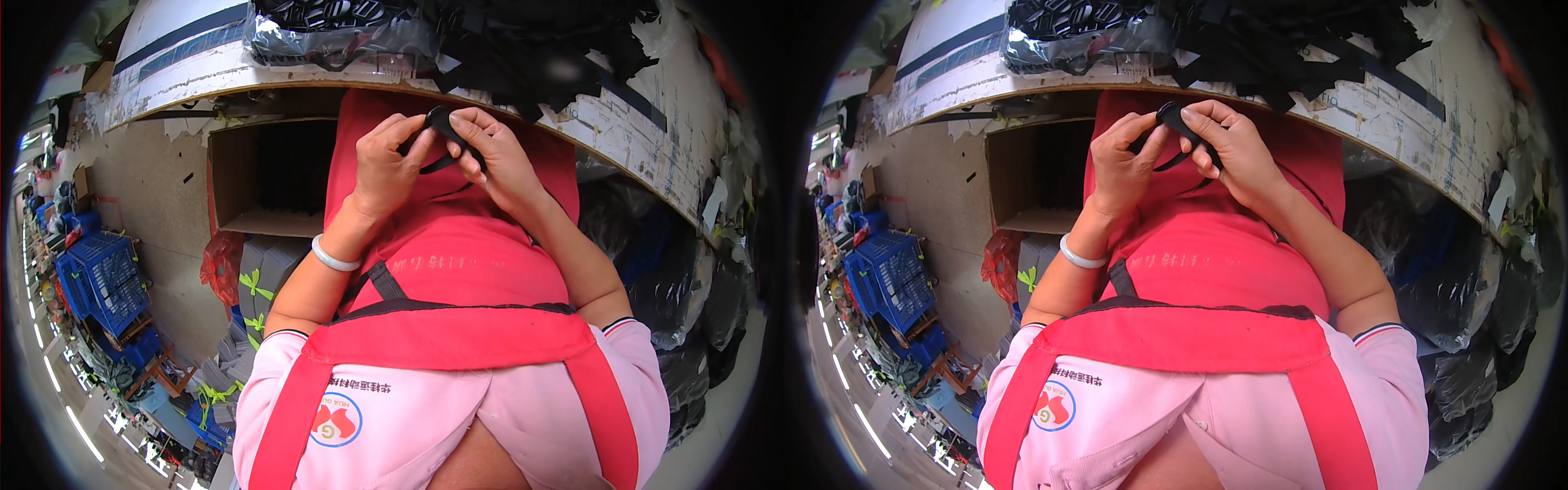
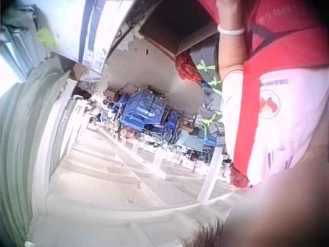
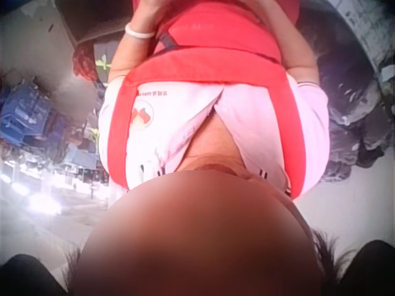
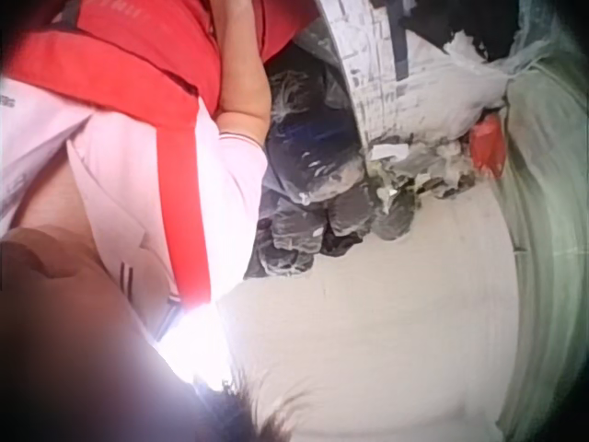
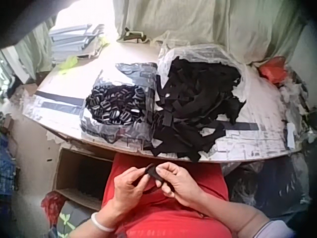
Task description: The recorder is assembling plastic buckles by threading nylon straps through the buckle components.
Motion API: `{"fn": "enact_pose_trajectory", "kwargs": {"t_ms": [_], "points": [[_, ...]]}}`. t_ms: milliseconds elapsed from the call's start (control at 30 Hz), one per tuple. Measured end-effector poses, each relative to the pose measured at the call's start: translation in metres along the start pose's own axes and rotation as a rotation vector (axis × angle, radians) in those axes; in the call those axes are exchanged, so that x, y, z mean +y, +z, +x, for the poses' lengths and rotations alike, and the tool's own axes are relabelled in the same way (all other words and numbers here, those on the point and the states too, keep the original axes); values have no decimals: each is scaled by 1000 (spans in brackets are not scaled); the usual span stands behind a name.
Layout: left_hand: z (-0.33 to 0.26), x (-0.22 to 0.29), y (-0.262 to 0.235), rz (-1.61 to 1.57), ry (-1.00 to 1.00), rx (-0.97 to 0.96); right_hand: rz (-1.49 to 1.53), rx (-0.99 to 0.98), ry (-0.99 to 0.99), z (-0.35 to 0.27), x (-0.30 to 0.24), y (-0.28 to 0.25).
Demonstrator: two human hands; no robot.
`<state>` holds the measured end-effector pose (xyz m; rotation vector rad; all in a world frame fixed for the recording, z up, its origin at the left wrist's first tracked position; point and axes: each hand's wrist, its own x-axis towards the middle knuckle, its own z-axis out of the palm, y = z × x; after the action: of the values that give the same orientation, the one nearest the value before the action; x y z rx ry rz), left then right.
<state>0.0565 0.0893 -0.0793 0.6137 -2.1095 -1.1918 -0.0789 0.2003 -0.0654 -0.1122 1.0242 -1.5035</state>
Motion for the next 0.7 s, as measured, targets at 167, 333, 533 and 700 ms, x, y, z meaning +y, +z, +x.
{"fn": "enact_pose_trajectory", "kwargs": {"t_ms": [167,333,533,700], "points": [[-7,-6,5,84,44,-9,-35,82,-57,6,8,2],[-7,-20,5,2,132,-100,-343,62,-131,6,3,-2],[-7,-11,-3,-864,-779,-109,-363,48,-79,2,2,-2],[-7,-5,4,-823,-734,-76,-468,100,-438,-11,-3,9]]}}
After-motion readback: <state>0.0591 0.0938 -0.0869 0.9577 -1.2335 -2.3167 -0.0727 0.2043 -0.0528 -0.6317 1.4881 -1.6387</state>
